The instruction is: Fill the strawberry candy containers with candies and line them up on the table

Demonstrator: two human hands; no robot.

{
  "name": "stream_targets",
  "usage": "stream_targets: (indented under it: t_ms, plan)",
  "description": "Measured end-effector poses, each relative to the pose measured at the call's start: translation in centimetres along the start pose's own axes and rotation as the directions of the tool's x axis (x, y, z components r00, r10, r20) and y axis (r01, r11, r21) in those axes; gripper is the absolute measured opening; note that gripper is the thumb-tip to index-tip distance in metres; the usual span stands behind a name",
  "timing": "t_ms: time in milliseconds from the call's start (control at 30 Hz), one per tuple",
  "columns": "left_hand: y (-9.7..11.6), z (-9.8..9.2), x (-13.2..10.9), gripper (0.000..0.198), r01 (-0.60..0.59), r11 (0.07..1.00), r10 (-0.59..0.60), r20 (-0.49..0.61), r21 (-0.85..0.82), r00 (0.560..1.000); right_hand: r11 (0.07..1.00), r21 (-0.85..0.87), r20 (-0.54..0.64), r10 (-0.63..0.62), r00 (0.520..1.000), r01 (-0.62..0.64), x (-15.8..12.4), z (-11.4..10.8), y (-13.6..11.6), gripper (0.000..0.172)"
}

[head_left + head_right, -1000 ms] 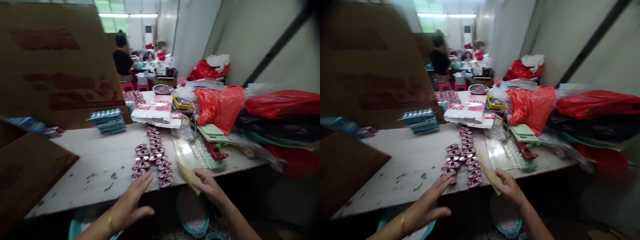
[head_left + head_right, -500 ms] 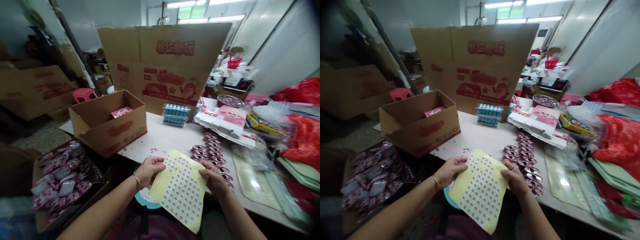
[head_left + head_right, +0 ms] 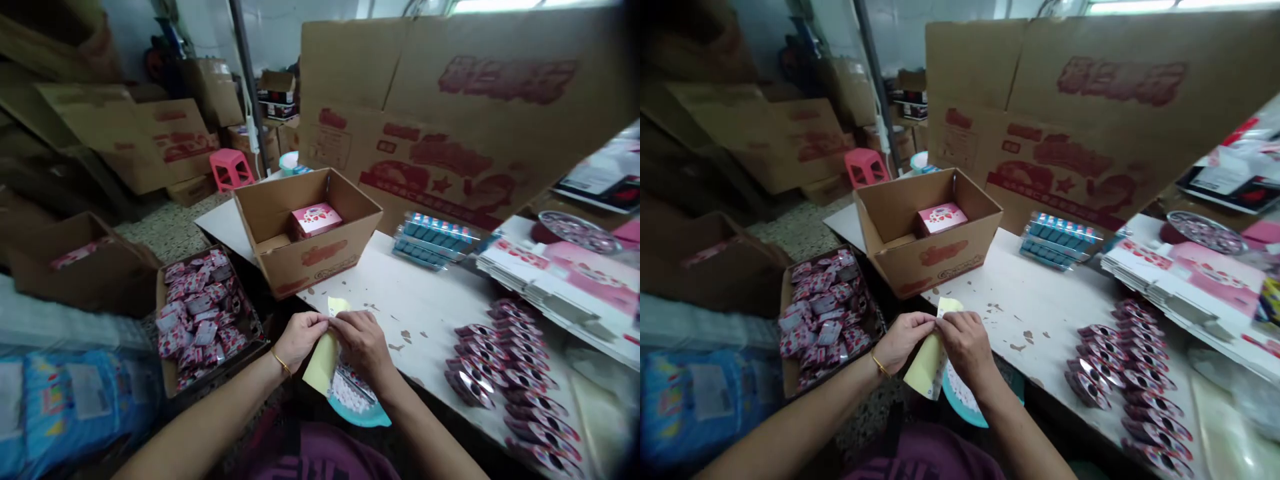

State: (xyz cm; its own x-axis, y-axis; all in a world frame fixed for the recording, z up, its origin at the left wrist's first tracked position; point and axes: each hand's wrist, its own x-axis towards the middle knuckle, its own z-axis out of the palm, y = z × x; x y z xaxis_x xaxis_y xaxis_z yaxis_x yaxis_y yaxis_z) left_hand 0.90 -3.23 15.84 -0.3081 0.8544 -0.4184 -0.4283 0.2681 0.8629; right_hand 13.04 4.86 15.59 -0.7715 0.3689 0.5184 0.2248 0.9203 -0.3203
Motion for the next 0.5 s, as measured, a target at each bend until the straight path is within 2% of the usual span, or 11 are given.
stream_targets:
  t_ms: [133,233,300,400,433,500]
  plan:
    - [-0.7,-2.1,-1.4,0.025,-0.105,0.977,0.133,-0.147,0.185,0.980,0.994,0.067,-0.023,-0.086,0.996,0.087,0.1,2.1,-0.7,0.020]
    - [-1.4,-2.5,-2.7,0.024,-0.211,0.900,0.302,-0.198,0.381,0.932,0.982,0.150,-0.071,-0.106,0.992,0.116,-0.5,3.3,-1.3,0.022]
    - [-2.0,-2.3,-3.6,0.022,-0.253,0.842,0.397,-0.230,0.476,0.888,0.959,0.267,-0.066,-0.077,0.995,0.092,-1.0,3.8,-1.8,0.022]
    - [-3.5,-1.9,-5.1,0.020,-0.218,0.832,0.423,-0.328,0.510,0.845,0.845,0.526,0.090,0.053,0.994,-0.093,-1.5,4.1,-2.7,0.017]
    - [-4.1,-2.1,-5.7,0.020,-0.195,0.847,0.405,-0.363,0.494,0.840,0.769,0.609,0.177,0.109,0.978,-0.196,-1.6,4.2,-3.0,0.016]
    - [-5.4,-3.0,-7.2,0.022,-0.147,0.887,0.350,-0.431,0.437,0.831,0.578,0.712,0.353,0.197,0.915,-0.399,-1.8,4.5,-3.4,0.018]
